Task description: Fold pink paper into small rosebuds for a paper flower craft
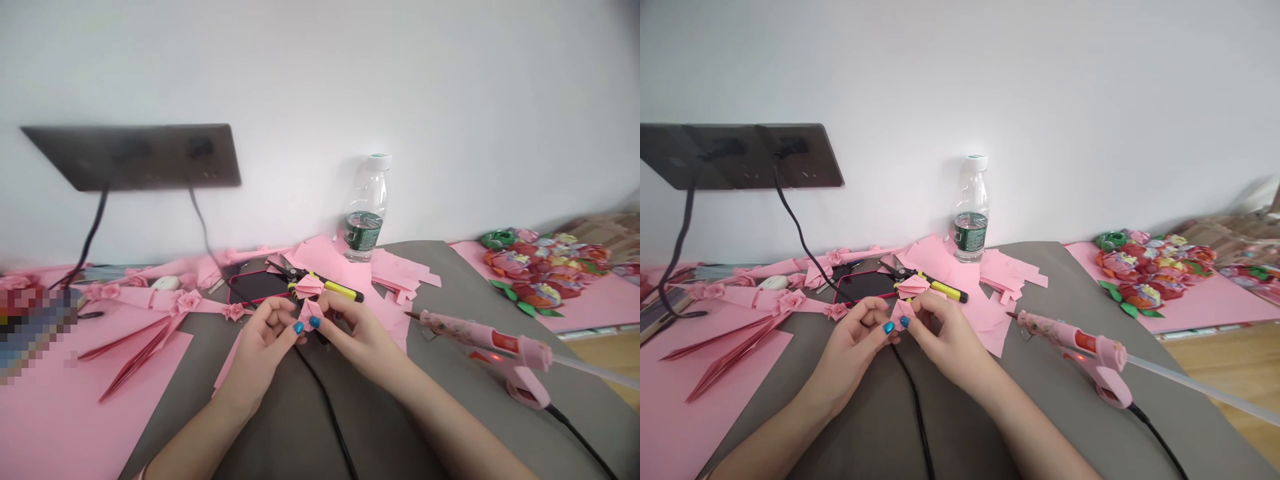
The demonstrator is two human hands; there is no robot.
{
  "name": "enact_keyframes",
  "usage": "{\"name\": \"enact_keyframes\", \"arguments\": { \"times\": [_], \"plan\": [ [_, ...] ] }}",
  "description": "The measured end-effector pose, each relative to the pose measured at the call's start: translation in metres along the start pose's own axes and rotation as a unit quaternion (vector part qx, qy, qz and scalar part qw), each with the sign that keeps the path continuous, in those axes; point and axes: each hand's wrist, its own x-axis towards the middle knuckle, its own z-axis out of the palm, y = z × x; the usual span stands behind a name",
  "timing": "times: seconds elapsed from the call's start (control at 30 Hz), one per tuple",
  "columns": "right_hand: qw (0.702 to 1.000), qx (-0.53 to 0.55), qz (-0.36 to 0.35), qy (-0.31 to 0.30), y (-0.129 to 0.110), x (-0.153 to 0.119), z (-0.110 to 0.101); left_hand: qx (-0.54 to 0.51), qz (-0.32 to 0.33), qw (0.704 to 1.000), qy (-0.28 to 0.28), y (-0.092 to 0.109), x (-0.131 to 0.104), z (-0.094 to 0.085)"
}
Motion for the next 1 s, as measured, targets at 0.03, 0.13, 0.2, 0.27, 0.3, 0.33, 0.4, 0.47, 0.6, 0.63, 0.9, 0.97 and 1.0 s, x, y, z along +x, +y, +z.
{"name": "enact_keyframes", "arguments": {
  "times": [0.03, 0.13, 0.2, 0.27, 0.3, 0.33, 0.4, 0.47, 0.6, 0.63, 0.9, 0.97, 1.0],
  "plan": [
    [1.0, -0.001, 0.003, 0.0, -0.0002, -0.0001, 0.0002, 0.0, -0.001, 1.0, -0.004, 0.0005, -0.0001, 0.0005],
    [1.0, -0.007, 0.007, -0.001, -0.0011, -0.0004, 0.0002, 0.004, -0.008, 1.0, -0.021, 0.0027, 0.0003, 0.0018],
    [1.0, -0.011, 0.009, -0.009, -0.0019, -0.0005, -0.0001, 0.013, -0.008, 1.0, -0.028, 0.0035, 0.0011, 0.0017],
    [1.0, -0.014, 0.012, -0.019, -0.0023, -0.0007, -0.0002, 0.025, -0.009, 0.999, -0.024, 0.0033, 0.0022, 0.0009],
    [1.0, -0.015, 0.014, -0.023, -0.0023, -0.0007, -0.0003, 0.031, -0.01, 0.999, -0.019, 0.003, 0.0028, 0.0004],
    [0.999, -0.013, 0.016, -0.026, -0.0022, -0.0007, -0.0002, 0.035, -0.011, 0.999, -0.012, 0.0027, 0.0033, 0.0],
    [0.999, -0.005, 0.018, -0.026, -0.0019, -0.0005, -0.0001, 0.045, -0.01, 0.999, -0.001, 0.0023, 0.0039, 0.0],
    [1.0, 0.005, 0.022, -0.019, -0.0015, -0.0001, -0.0001, 0.064, -0.009, 0.998, 0.0, 0.003, 0.0036, 0.0011],
    [1.0, 0.007, 0.024, -0.002, -0.001, 0.0001, -0.0004, 0.082, -0.003, 0.996, -0.026, 0.0069, 0.0019, 0.004],
    [1.0, 0.01, 0.02, 0.001, -0.001, 0.0, -0.0004, 0.076, -0.002, 0.997, -0.032, 0.0078, 0.0015, 0.0042],
    [0.998, 0.053, 0.01, 0.02, 0.0007, -0.0002, 0.0021, 0.074, 0.008, 0.997, -0.03, 0.0058, 0.0008, 0.0004],
    [0.999, 0.047, 0.006, 0.017, 0.0007, 0.0002, 0.002, 0.051, 0.014, 0.999, -0.014, 0.0042, 0.0005, 0.0005],
    [0.999, 0.044, 0.003, 0.015, 0.0003, 0.0004, 0.0018, 0.038, 0.017, 0.999, -0.007, 0.0036, 0.0005, 0.0006]
  ]
}}
